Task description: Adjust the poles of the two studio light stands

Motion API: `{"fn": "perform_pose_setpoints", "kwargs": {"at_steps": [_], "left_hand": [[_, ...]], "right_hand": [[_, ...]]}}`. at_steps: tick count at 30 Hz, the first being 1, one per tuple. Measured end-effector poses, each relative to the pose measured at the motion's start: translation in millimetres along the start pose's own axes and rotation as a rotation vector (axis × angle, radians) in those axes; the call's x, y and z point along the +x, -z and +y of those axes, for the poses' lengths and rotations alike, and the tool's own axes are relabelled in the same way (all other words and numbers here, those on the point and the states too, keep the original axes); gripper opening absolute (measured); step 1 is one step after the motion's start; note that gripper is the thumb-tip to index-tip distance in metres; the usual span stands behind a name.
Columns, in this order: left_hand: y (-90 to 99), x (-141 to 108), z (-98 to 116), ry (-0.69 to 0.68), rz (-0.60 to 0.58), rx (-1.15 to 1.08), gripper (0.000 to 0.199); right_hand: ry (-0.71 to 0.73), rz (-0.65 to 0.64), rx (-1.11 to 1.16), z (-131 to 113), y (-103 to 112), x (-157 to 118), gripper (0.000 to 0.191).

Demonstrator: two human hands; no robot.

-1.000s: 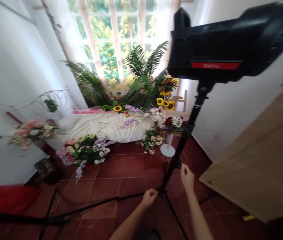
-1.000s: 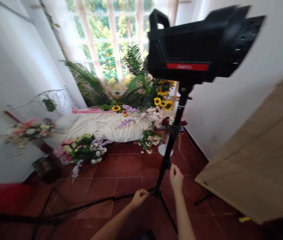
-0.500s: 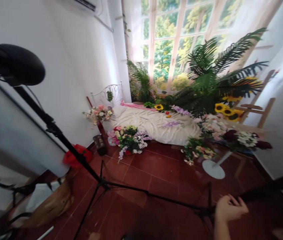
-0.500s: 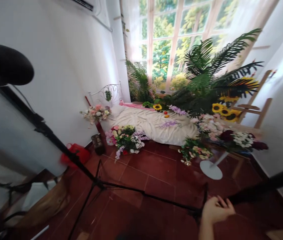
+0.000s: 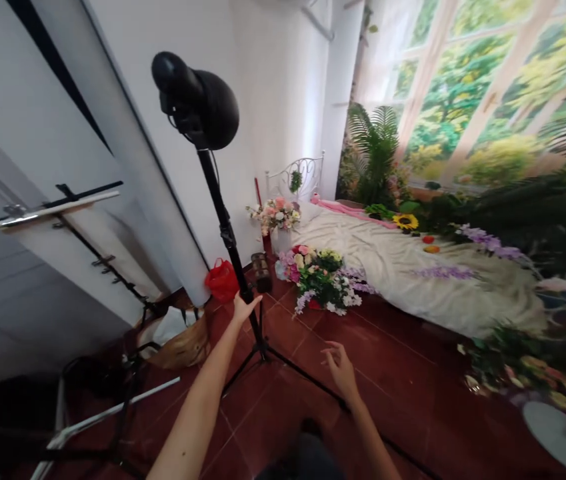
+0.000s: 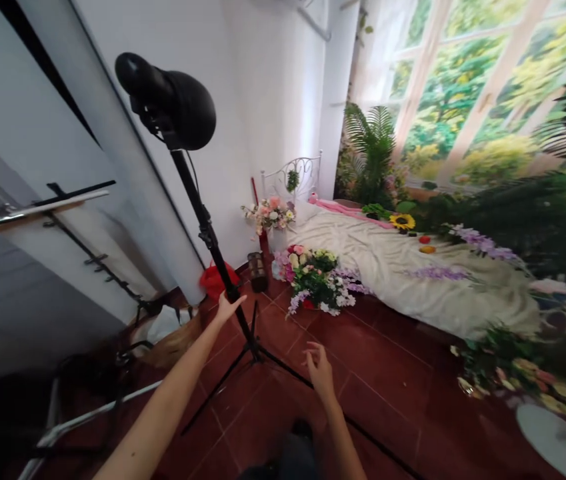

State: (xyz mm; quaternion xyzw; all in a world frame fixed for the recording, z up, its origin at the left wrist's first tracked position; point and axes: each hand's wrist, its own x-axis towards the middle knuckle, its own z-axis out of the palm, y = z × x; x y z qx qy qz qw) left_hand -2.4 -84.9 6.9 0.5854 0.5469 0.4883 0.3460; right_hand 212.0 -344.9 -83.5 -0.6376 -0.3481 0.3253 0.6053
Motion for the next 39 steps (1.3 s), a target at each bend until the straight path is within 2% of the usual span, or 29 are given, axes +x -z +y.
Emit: {"fn": "perform_pose_setpoints", "kwargs": {"at_steps": [3, 6, 9, 12, 15, 18, 20, 23, 25, 27, 31, 39], "left_hand": [[-8.1, 34.1, 8.7, -0.018, 0.034, -0.054, 0.059], [-14.6, 56.5, 7.5, 0.040, 0.096, -0.129, 0.048], [-17.3, 66.8, 0.4, 0.103, 0.076, -0.186, 0.040], [-18.9, 69.0, -10.2, 0.169, 0.017, -0.198, 0.043], [-22.4, 69.5, -20.1, 0.199, 0.013, -0.210, 0.043], [-27.0, 71.2, -25.9, 0.200, 0.053, -0.199, 0.041], [-29.3, 72.4, -27.0, 0.198, 0.087, -0.189, 0.038], [-30.7, 72.4, -24.8, 0.203, 0.128, -0.194, 0.029], [-30.5, 71.4, -21.9, 0.212, 0.146, -0.197, 0.022], [-29.8, 70.4, -19.2, 0.224, 0.153, -0.201, 0.018], [-29.0, 69.8, -18.3, 0.231, 0.156, -0.220, 0.013], [-37.0, 74.4, -32.8, 0.140, 0.252, -0.207, 0.015]], "right_hand": [[0.018, -0.117, -0.012, -14.1, -20.8, 29.0, 0.040], [0.033, -0.212, -0.016, -24.0, -38.5, 60.2, 0.037], [0.048, -0.297, -0.001, -29.0, -62.8, 96.3, 0.036], [0.036, -0.387, -0.002, -31.8, -97.1, 133.9, 0.035], [-0.039, -0.478, 0.009, -38.0, -136.6, 166.1, 0.033], [-0.259, -0.580, 0.005, -48.9, -172.0, 189.3, 0.034], [-0.460, -0.648, 0.024, -55.3, -190.2, 199.7, 0.041], [-0.744, -0.750, 0.219, -58.2, -211.4, 209.4, 0.048], [-0.917, -0.794, 0.401, -56.0, -223.9, 213.4, 0.046], [-1.029, -0.811, 0.535, -53.4, -235.5, 216.9, 0.040], [-1.051, -0.821, 0.652, -55.0, -249.8, 225.7, 0.030], [-1.036, -0.826, 0.692, -67.2, -254.4, 239.0, 0.031]]}}
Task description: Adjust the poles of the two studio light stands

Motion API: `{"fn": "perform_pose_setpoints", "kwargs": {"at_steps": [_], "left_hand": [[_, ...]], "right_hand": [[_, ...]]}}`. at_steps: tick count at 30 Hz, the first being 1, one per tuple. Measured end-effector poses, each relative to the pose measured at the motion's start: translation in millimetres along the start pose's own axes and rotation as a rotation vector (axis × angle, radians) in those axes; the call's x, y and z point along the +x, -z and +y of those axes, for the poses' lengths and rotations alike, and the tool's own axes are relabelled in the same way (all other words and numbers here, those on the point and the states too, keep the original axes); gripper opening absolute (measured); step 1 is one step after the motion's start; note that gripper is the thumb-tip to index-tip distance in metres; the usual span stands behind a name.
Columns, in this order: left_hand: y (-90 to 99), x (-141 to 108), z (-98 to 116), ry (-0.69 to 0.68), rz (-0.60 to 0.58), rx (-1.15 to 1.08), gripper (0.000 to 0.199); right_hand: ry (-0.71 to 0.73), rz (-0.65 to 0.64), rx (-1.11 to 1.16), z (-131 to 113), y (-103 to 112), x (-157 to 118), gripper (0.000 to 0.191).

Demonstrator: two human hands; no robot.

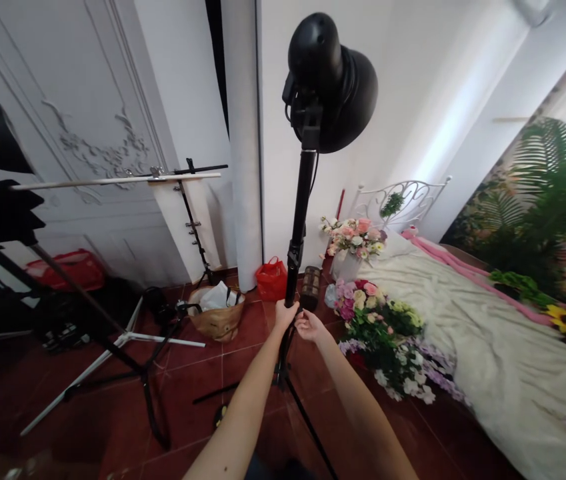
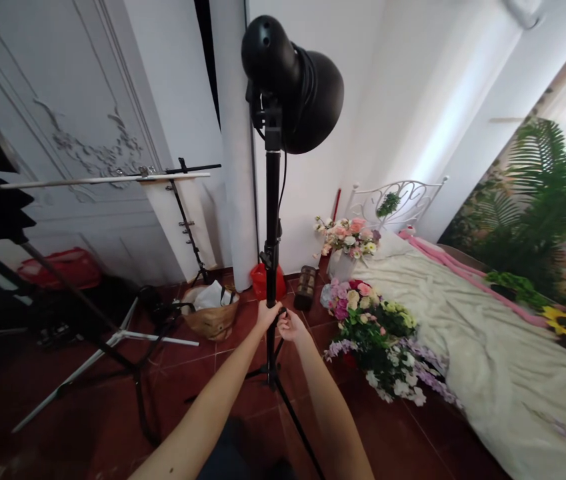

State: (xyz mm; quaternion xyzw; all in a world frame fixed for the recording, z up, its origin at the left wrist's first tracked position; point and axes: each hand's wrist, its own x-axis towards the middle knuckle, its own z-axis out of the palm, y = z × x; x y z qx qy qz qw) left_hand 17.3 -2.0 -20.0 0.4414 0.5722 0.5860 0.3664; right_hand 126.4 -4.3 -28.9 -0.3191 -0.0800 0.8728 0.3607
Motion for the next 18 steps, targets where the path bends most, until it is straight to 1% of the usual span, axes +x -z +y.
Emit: {"fn": "perform_pose_setpoints", "kwargs": {"at_steps": [6, 11, 13, 14, 15, 18], "left_hand": [[-0.1, 5.4, -4.7, 0.010, 0.020, 0.046, 0.014], [-0.4, 5.7, -1.5, -0.002, 0.022, 0.070, 0.016], [-1.0, 5.6, -1.4, -0.010, 0.038, 0.073, 0.017], [-1.3, 5.7, -1.8, -0.017, 0.043, 0.075, 0.017], [-1.5, 5.9, -2.5, -0.025, 0.044, 0.081, 0.018], [-2.1, 7.1, -6.3, -0.049, 0.048, 0.099, 0.018]], "right_hand": [[0.059, 0.025, 0.007, 9.3, -2.4, 9.0, 0.038], [0.185, -0.003, -0.232, 12.9, 2.8, 8.6, 0.036], [0.209, 0.003, -0.283, 14.3, 3.6, 11.1, 0.036], [0.221, 0.034, -0.324, 15.2, 3.6, 13.5, 0.037], [0.258, 0.088, -0.415, 16.2, 3.7, 16.3, 0.038], [0.456, 0.279, -0.785, 17.3, 5.9, 25.2, 0.038]]}}
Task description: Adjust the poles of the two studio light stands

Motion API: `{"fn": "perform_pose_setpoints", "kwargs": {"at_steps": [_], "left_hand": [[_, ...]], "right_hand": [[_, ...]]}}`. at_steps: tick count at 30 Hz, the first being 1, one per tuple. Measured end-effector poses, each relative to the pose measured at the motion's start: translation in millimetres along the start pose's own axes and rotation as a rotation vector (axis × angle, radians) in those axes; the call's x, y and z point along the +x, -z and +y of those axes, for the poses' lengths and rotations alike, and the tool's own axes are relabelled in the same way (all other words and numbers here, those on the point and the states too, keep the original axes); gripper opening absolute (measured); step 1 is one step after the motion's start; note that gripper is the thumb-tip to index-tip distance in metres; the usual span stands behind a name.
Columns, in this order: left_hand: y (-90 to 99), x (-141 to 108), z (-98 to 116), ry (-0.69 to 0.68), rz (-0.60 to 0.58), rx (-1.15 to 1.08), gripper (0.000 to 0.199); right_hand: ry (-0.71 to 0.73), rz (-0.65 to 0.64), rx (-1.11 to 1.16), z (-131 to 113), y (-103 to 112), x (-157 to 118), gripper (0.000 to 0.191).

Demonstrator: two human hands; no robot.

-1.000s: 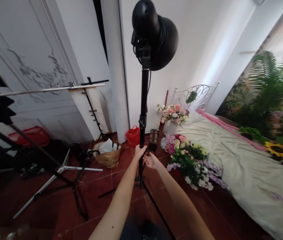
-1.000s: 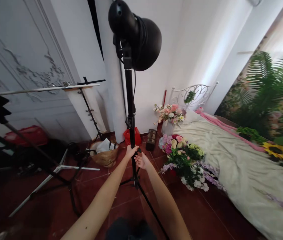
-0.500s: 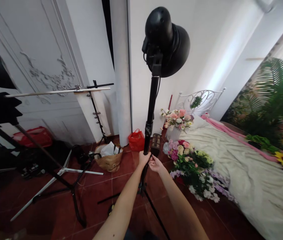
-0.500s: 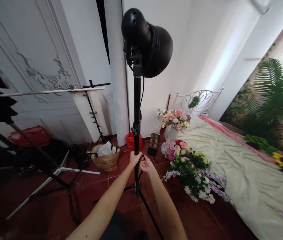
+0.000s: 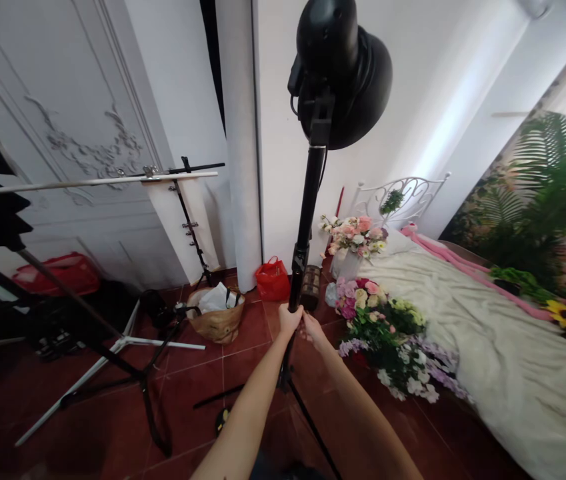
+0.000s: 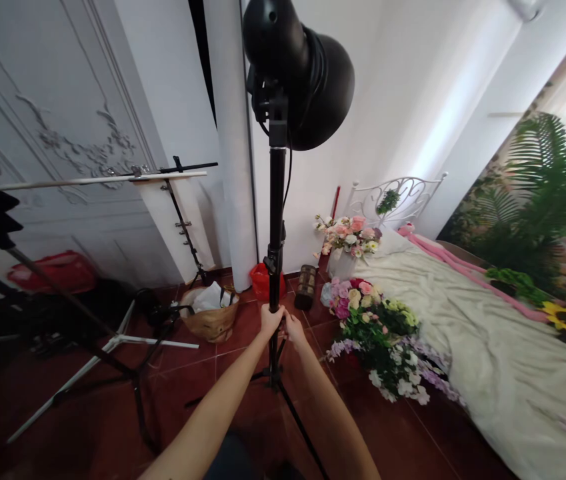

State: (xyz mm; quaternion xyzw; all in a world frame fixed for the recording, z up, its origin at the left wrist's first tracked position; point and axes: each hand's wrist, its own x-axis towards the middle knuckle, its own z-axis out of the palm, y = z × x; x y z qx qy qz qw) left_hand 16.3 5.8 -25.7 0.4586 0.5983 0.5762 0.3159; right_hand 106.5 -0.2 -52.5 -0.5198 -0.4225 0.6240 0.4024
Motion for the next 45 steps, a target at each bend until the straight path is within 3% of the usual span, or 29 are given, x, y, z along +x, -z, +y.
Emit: {"fn": "perform_pose_setpoints", "kwargs": {"at_steps": [2, 5, 10, 15, 23, 29, 36, 41, 45], "left_hand": [[-0.8, 0.7, -3.1, 0.003, 0.005, 0.001, 0.018], [-2.1, 1.6, -7.0, 0.015, -0.002, 0.000, 0.019], [-2.8, 2.0, -7.5, 0.015, -0.002, 0.000, 0.021], [-3.8, 1.5, -5.4, 0.011, 0.030, -0.008, 0.022], [-7.0, 2.2, -13.4, -0.009, 0.045, 0.008, 0.023], [-7.2, 1.4, -10.7, 0.015, 0.040, -0.016, 0.019], [-7.2, 1.0, -8.4, 0.024, 0.017, -0.035, 0.020], [-7.1, 0.8, -7.7, 0.040, 0.018, -0.042, 0.020], [-6.8, 0.7, -6.4, 0.030, 0.022, -0.048, 0.021]], "right_hand": [[0.098, 0.046, -0.133, 2.4, 2.3, 4.7, 0.034], [0.149, -0.003, -0.160, 2.9, 11.1, 9.9, 0.030], [0.159, -0.167, -0.164, -5.5, 33.2, 14.5, 0.030], [0.055, -0.483, -0.109, -22.5, 57.9, 16.4, 0.043], [0.134, -0.584, -0.242, -44.3, 59.7, 26.7, 0.042], [0.343, -0.542, -0.405, -40.6, 61.0, 28.8, 0.037], [0.676, -0.420, -0.882, -54.1, 54.4, 24.2, 0.020], [0.852, -0.291, -1.112, -33.4, 47.8, 14.3, 0.017], [0.849, -0.153, -1.239, -17.7, 42.5, 14.7, 0.022]]}}
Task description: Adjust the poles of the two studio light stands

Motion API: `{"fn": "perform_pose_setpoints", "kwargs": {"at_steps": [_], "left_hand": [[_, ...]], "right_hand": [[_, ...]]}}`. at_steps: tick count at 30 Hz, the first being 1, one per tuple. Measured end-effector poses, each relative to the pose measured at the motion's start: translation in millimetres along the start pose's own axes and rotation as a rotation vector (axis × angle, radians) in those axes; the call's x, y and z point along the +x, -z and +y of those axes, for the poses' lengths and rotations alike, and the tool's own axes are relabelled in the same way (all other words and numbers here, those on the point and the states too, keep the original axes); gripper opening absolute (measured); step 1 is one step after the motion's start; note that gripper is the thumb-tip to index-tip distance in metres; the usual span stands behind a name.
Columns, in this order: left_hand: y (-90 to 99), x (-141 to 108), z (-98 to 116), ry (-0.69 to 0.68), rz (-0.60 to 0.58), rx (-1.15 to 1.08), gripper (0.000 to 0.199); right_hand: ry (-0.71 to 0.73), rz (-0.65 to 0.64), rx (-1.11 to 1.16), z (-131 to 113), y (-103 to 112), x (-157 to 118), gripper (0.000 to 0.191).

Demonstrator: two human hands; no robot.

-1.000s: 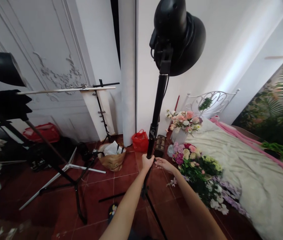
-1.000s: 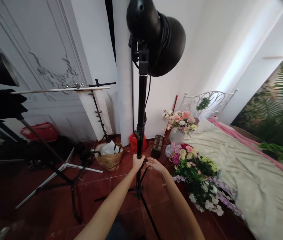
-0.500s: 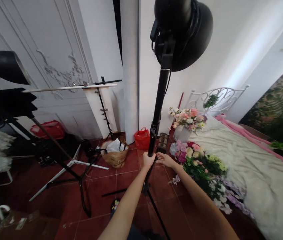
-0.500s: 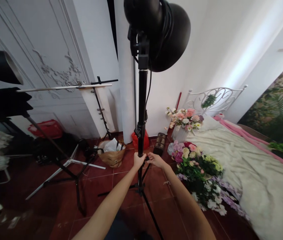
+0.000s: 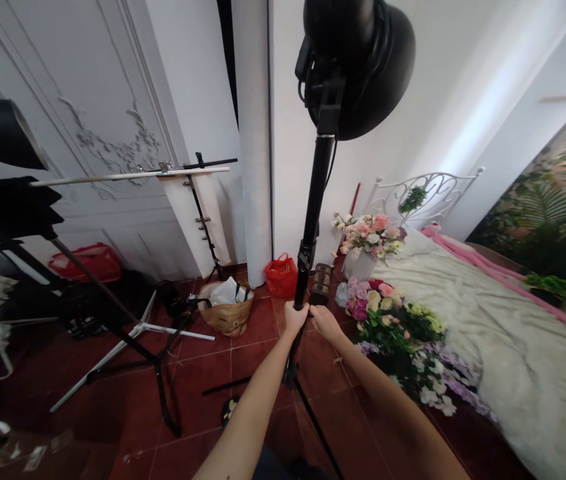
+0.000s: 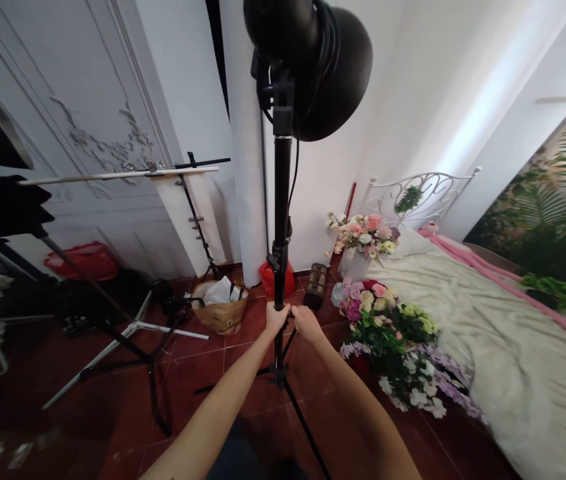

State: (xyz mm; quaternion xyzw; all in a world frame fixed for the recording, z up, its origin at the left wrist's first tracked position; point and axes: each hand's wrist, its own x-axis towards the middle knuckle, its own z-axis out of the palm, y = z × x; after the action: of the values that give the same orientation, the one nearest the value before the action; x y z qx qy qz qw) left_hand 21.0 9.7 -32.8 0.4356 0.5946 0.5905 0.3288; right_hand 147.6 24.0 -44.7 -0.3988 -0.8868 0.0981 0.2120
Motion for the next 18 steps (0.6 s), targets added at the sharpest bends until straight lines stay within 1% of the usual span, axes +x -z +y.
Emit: {"fn": "perform_pose_setpoints", "kwargs": {"at_steps": [5, 9, 12, 15, 18], "left_hand": [[-0.2, 0.2, 0.9, -0.007, 0.007, 0.010, 0.023], [-0.2, 0.0, 0.6, 0.043, -0.018, -0.034, 0.022], [-0.1, -1.0, 0.8, 0.056, -0.013, -0.081, 0.023], [-0.2, -2.0, 1.0, 0.028, 0.005, -0.084, 0.025], [-0.7, -2.0, 0.1, 0.000, 0.013, -0.064, 0.024]], "right_hand": [[-0.134, -0.036, -0.115, -1.6, -10.7, 15.2, 0.027], [-0.148, -0.025, -0.127, -3.4, -23.3, 17.8, 0.030], [-0.170, 0.085, -0.221, -6.0, -34.6, 10.4, 0.035], [-0.180, 0.212, -0.303, -9.5, -45.2, 1.0, 0.039], [-0.178, 0.258, -0.281, -11.3, -52.1, -6.1, 0.042]]}}
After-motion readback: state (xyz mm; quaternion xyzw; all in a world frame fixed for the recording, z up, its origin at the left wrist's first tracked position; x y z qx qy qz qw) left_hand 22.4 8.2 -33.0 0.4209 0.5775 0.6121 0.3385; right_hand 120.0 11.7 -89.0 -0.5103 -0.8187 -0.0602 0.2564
